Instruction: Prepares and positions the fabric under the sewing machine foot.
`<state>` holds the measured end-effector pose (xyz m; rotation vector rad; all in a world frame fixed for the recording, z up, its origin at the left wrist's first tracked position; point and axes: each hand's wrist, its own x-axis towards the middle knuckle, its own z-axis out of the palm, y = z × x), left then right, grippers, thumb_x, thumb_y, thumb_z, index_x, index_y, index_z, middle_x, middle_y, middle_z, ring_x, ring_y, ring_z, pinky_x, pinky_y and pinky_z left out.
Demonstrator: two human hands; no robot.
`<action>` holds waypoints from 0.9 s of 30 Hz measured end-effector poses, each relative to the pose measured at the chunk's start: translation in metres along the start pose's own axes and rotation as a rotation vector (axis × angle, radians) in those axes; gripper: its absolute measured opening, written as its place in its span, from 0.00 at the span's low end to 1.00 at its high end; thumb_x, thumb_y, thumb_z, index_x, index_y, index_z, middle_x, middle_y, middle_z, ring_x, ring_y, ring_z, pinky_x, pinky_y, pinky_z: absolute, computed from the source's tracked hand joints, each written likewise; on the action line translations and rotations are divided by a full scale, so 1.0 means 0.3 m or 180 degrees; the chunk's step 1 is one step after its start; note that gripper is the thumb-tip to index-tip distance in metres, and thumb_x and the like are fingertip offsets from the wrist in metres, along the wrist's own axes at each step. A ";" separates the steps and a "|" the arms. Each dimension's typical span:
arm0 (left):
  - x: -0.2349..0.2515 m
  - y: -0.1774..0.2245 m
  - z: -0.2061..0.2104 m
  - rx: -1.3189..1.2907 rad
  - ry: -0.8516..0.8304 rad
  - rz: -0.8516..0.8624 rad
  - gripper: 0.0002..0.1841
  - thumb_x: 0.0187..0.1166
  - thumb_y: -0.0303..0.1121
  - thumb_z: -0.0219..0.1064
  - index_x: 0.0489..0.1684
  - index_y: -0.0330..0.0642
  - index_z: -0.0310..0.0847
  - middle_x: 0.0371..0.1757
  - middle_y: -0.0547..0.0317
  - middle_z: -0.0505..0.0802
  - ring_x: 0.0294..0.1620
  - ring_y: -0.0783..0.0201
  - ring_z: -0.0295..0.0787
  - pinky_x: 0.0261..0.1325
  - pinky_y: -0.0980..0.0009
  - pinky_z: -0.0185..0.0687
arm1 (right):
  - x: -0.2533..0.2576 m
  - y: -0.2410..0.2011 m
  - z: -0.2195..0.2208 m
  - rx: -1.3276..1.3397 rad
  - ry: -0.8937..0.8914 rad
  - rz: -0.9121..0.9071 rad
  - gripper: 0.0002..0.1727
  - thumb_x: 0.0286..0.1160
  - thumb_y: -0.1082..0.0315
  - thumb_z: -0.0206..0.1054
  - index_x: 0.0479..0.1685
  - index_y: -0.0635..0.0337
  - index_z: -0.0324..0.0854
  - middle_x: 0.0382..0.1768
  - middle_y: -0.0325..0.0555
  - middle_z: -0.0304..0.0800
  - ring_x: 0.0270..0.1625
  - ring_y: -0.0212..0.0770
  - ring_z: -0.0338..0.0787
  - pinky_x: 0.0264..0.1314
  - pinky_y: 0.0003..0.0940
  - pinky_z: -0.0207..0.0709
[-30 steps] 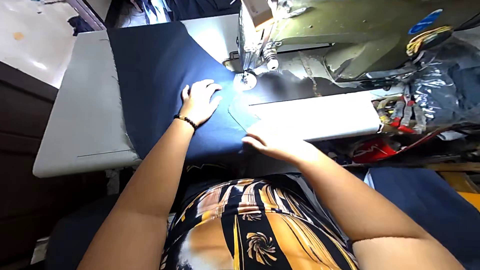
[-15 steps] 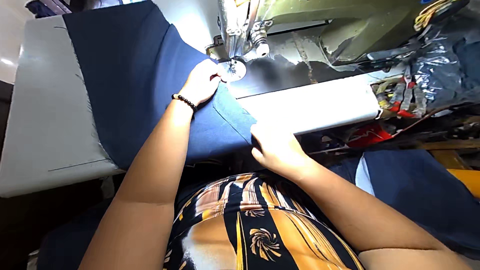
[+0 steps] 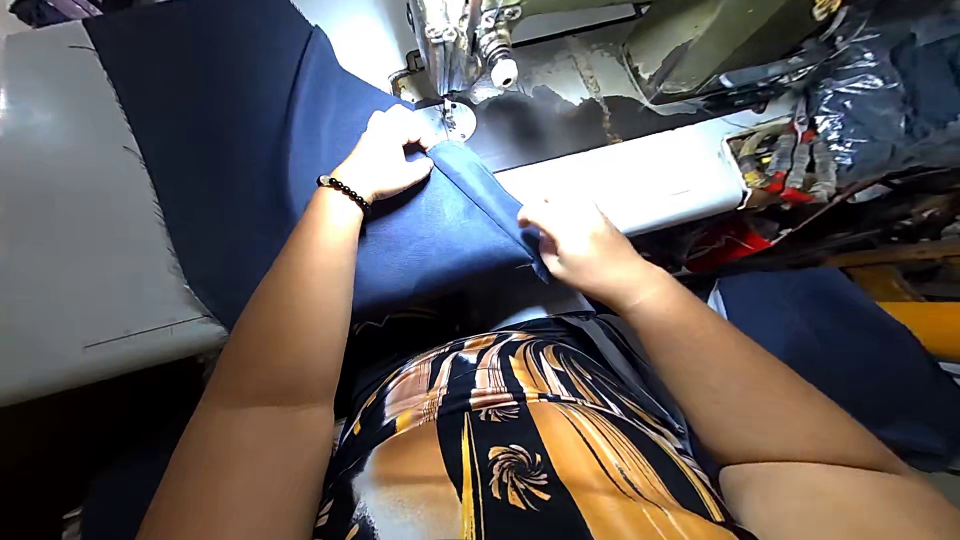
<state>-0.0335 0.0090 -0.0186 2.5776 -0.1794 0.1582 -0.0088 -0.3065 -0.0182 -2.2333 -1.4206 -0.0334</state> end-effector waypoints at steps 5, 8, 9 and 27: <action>0.006 0.067 -0.040 0.0173 -0.0150 -0.0218 0.14 0.74 0.34 0.59 0.47 0.34 0.85 0.50 0.41 0.89 0.58 0.44 0.83 0.58 0.44 0.73 | -0.018 0.035 -0.024 -0.0161 -0.0324 -0.0703 0.13 0.76 0.66 0.63 0.51 0.60 0.89 0.49 0.55 0.91 0.54 0.57 0.91 0.55 0.58 0.83; -0.001 0.073 -0.026 0.0081 -0.0158 -0.0395 0.11 0.73 0.36 0.56 0.39 0.41 0.81 0.39 0.50 0.89 0.49 0.52 0.85 0.56 0.37 0.64 | -0.039 0.018 -0.015 -0.0402 -0.0577 -0.0462 0.30 0.64 0.48 0.78 0.65 0.52 0.85 0.58 0.57 0.88 0.62 0.61 0.88 0.59 0.64 0.78; -0.006 0.064 -0.014 0.0031 -0.0141 -0.0423 0.10 0.71 0.36 0.56 0.38 0.43 0.80 0.39 0.53 0.88 0.49 0.55 0.85 0.57 0.38 0.61 | -0.049 0.013 0.004 -0.0465 -0.0494 -0.0432 0.29 0.61 0.53 0.82 0.65 0.50 0.86 0.58 0.58 0.87 0.61 0.63 0.87 0.58 0.66 0.76; -0.043 0.007 0.021 -0.0463 0.0035 -0.0420 0.11 0.70 0.35 0.64 0.40 0.41 0.88 0.39 0.57 0.90 0.40 0.62 0.82 0.50 0.47 0.70 | -0.115 0.061 0.146 -0.0522 0.0797 -0.0601 0.16 0.81 0.58 0.58 0.52 0.49 0.91 0.53 0.56 0.91 0.55 0.62 0.87 0.57 0.61 0.71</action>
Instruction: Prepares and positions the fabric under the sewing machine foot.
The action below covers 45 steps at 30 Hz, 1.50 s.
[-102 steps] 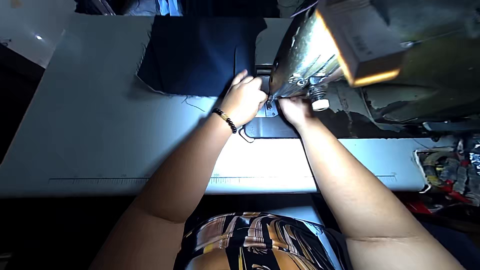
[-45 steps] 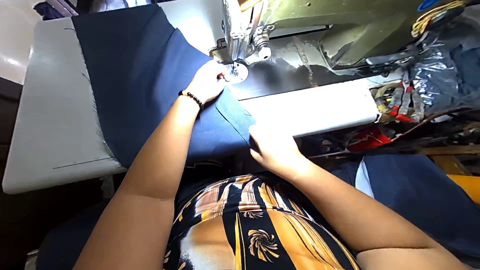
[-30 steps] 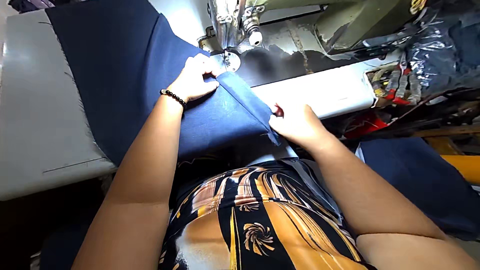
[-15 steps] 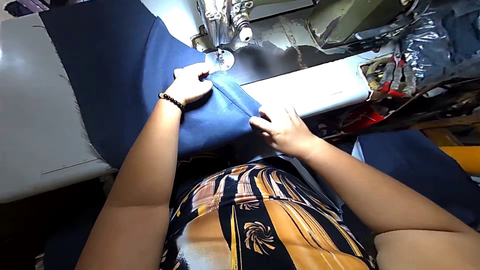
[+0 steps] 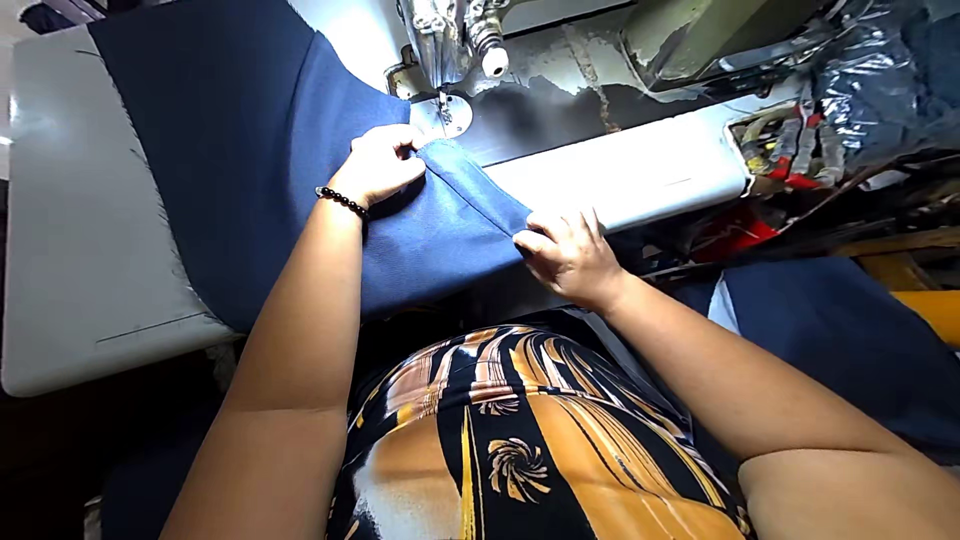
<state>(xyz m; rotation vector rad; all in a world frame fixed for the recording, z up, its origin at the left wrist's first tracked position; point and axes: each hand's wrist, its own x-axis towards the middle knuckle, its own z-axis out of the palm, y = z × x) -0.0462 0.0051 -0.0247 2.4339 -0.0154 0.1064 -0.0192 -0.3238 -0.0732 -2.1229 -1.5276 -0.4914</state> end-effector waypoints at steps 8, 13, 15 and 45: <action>0.053 0.027 -0.081 0.0277 -0.0506 -0.0088 0.10 0.80 0.34 0.70 0.35 0.35 0.89 0.40 0.53 0.90 0.44 0.65 0.82 0.53 0.60 0.74 | 0.050 -0.042 -0.073 0.0109 -0.0010 0.0149 0.10 0.78 0.73 0.60 0.34 0.68 0.86 0.37 0.58 0.90 0.45 0.56 0.91 0.46 0.48 0.83; 0.080 0.062 -0.111 0.0008 -0.0613 -0.0455 0.07 0.74 0.29 0.76 0.44 0.39 0.90 0.38 0.60 0.91 0.40 0.73 0.84 0.50 0.70 0.79 | 0.062 -0.029 -0.096 0.0332 -0.0287 0.0146 0.12 0.73 0.77 0.61 0.45 0.65 0.90 0.29 0.54 0.82 0.33 0.53 0.85 0.35 0.45 0.78; 0.085 0.049 -0.109 -0.0308 -0.0580 -0.0396 0.11 0.70 0.25 0.78 0.45 0.42 0.82 0.33 0.67 0.89 0.33 0.80 0.83 0.43 0.80 0.79 | 0.063 -0.016 -0.090 0.0434 -0.0353 0.0094 0.11 0.69 0.77 0.62 0.42 0.65 0.91 0.31 0.54 0.83 0.33 0.52 0.85 0.35 0.45 0.78; 0.129 0.296 -0.172 0.2107 -0.2021 -0.0542 0.13 0.80 0.44 0.73 0.32 0.45 0.91 0.34 0.51 0.90 0.43 0.49 0.86 0.47 0.40 0.72 | -0.022 -0.217 0.024 0.6514 -0.1748 0.3055 0.15 0.80 0.78 0.52 0.28 0.49 0.72 0.34 0.35 0.86 0.42 0.32 0.89 0.54 0.36 0.86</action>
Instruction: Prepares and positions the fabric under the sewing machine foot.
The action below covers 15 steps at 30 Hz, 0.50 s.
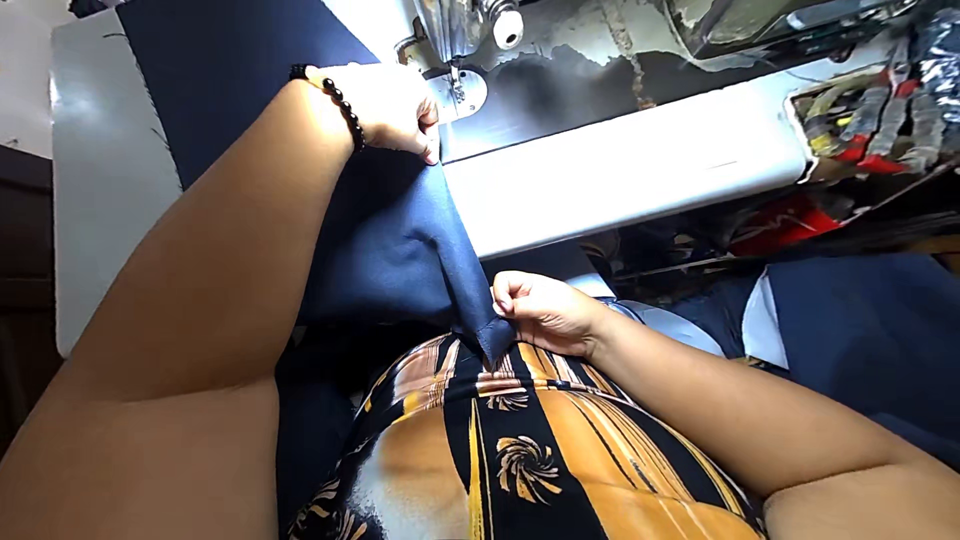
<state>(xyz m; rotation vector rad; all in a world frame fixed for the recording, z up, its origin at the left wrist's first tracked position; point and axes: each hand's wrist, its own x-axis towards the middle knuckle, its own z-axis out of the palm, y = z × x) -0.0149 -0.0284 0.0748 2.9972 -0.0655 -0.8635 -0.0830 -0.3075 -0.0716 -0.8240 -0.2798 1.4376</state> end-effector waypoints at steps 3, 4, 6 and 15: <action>0.047 0.039 0.015 0.0334 0.0022 -0.0174 0.12 0.80 0.45 0.72 0.40 0.48 0.93 0.45 0.45 0.93 0.56 0.39 0.87 0.58 0.28 0.66 | 0.013 -0.002 0.000 0.0008 0.0215 -0.0021 0.16 0.81 0.81 0.50 0.29 0.50 0.72 0.33 0.36 0.85 0.41 0.32 0.89 0.52 0.35 0.86; 0.060 0.046 0.026 0.0404 0.0074 -0.0139 0.11 0.81 0.45 0.72 0.41 0.48 0.94 0.48 0.44 0.93 0.59 0.39 0.86 0.61 0.26 0.63 | 0.016 -0.001 -0.001 -0.0029 0.0349 -0.0049 0.16 0.81 0.81 0.49 0.29 0.51 0.72 0.32 0.36 0.84 0.39 0.31 0.88 0.51 0.34 0.86; 0.071 0.053 0.057 0.0448 0.0360 -0.0046 0.10 0.78 0.44 0.73 0.40 0.48 0.93 0.51 0.44 0.93 0.62 0.40 0.86 0.64 0.26 0.61 | 0.018 0.003 -0.007 -0.0204 0.0630 -0.0160 0.15 0.80 0.82 0.52 0.30 0.53 0.72 0.32 0.36 0.83 0.37 0.31 0.86 0.46 0.32 0.84; -0.050 0.122 0.377 -0.0020 0.2551 -0.0092 0.15 0.88 0.34 0.56 0.53 0.40 0.92 0.56 0.44 0.89 0.61 0.41 0.82 0.62 0.39 0.65 | -0.015 -0.015 -0.039 -0.1048 0.1256 -0.0526 0.10 0.73 0.84 0.63 0.34 0.57 0.79 0.33 0.39 0.86 0.33 0.29 0.85 0.38 0.25 0.83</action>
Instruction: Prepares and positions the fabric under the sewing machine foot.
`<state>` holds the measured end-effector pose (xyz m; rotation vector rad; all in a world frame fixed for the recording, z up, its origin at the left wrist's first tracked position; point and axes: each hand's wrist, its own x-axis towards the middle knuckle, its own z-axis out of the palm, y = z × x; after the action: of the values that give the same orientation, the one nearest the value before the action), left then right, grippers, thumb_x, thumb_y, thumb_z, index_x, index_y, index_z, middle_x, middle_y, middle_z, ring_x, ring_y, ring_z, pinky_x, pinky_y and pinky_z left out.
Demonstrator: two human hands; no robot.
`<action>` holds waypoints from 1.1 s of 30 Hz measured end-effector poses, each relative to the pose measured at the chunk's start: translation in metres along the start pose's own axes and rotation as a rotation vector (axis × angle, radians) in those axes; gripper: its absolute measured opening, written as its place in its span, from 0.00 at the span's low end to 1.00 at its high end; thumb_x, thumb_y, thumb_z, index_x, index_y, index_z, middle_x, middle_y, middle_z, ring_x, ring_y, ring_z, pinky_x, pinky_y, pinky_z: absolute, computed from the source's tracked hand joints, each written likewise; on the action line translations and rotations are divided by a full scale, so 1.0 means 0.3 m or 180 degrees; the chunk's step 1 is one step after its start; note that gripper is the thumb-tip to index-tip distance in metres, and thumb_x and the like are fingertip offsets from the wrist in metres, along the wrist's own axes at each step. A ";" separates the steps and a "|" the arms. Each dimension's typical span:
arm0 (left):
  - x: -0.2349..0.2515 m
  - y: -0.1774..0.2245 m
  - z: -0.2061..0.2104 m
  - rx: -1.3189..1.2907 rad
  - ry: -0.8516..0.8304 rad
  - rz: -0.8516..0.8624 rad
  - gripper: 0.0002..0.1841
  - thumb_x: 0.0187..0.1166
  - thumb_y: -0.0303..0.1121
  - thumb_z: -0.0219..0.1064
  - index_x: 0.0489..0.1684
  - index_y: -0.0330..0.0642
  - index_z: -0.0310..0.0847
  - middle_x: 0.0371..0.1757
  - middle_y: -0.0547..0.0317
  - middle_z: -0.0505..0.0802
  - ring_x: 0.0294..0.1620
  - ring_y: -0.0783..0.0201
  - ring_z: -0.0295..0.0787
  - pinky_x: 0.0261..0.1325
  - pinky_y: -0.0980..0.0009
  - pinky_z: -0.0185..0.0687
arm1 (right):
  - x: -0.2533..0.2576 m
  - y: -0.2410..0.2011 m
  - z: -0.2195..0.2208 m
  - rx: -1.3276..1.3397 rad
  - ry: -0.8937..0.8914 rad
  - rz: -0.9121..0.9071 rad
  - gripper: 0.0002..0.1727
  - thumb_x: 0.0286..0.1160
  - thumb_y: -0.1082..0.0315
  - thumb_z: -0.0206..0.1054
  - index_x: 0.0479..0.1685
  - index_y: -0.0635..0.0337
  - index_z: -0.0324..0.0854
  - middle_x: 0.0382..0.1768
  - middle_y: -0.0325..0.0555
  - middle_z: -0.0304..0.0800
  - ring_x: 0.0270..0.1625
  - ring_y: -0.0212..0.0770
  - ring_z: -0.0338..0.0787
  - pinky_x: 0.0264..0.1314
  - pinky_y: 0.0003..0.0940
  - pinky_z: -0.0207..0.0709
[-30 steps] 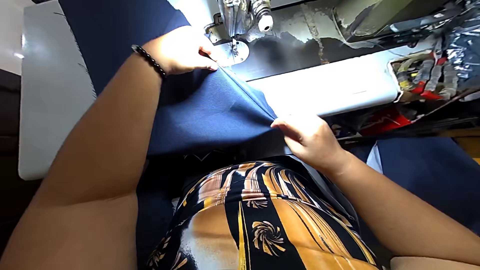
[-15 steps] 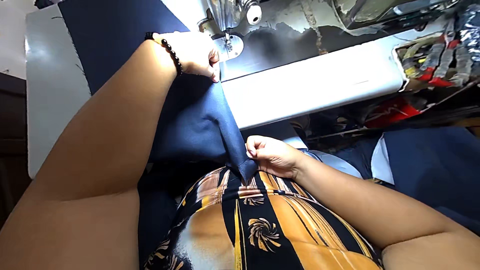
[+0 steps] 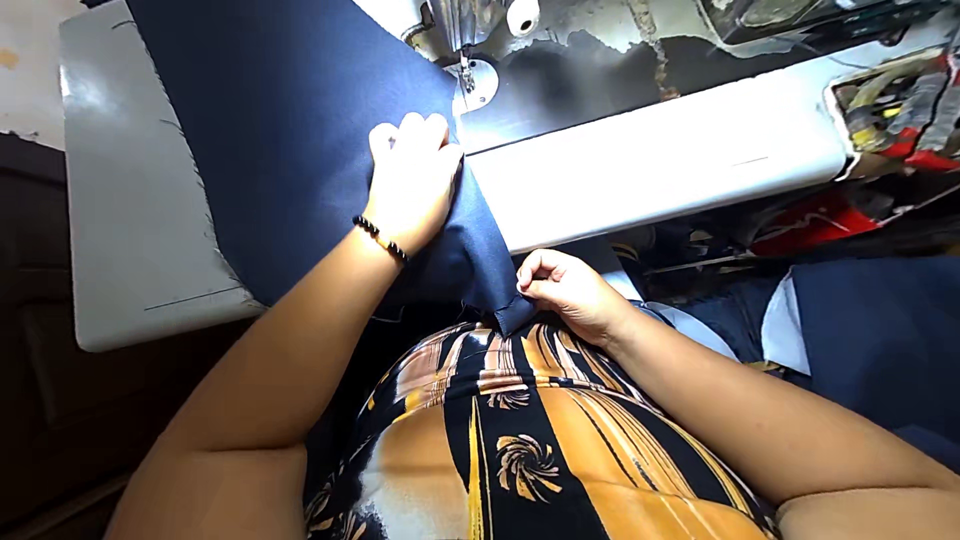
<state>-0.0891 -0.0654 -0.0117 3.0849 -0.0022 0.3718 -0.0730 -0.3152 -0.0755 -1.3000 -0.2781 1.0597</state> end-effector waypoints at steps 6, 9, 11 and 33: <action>-0.106 -0.039 0.056 -0.0909 -0.0456 -0.0170 0.32 0.88 0.52 0.47 0.87 0.46 0.69 0.91 0.57 0.71 0.95 0.52 0.55 0.88 0.28 0.33 | -0.001 -0.004 -0.007 -0.0483 0.0085 -0.0261 0.10 0.69 0.83 0.64 0.32 0.57 0.82 0.32 0.38 0.86 0.30 0.27 0.82 0.33 0.21 0.79; -0.088 -0.064 0.054 -0.0998 -0.0432 -0.0033 0.30 0.87 0.52 0.48 0.79 0.45 0.76 0.89 0.57 0.73 0.94 0.52 0.56 0.86 0.24 0.31 | -0.019 -0.021 -0.012 -0.2067 0.0154 -0.1416 0.07 0.67 0.77 0.62 0.34 0.58 0.86 0.35 0.36 0.87 0.36 0.24 0.85 0.38 0.19 0.80; -0.057 -0.084 0.053 -0.0913 -0.0506 0.0047 0.30 0.88 0.53 0.47 0.78 0.45 0.77 0.90 0.57 0.72 0.95 0.51 0.56 0.86 0.24 0.32 | -0.023 -0.054 -0.004 -0.3083 0.0293 -0.2294 0.10 0.66 0.75 0.61 0.31 0.59 0.90 0.33 0.40 0.86 0.37 0.29 0.85 0.38 0.23 0.80; 0.164 -0.193 0.072 -0.0767 -0.0750 0.0365 0.31 0.88 0.53 0.44 0.80 0.43 0.72 0.95 0.52 0.62 0.98 0.50 0.44 0.87 0.25 0.28 | 0.093 -0.158 0.041 -0.2934 0.0632 -0.1996 0.11 0.70 0.75 0.58 0.32 0.58 0.87 0.26 0.36 0.85 0.29 0.22 0.80 0.31 0.19 0.72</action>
<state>-0.0358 -0.0081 -0.0228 2.8748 -0.2141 0.0067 -0.0443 -0.2815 -0.0408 -1.9242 -1.0272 0.2255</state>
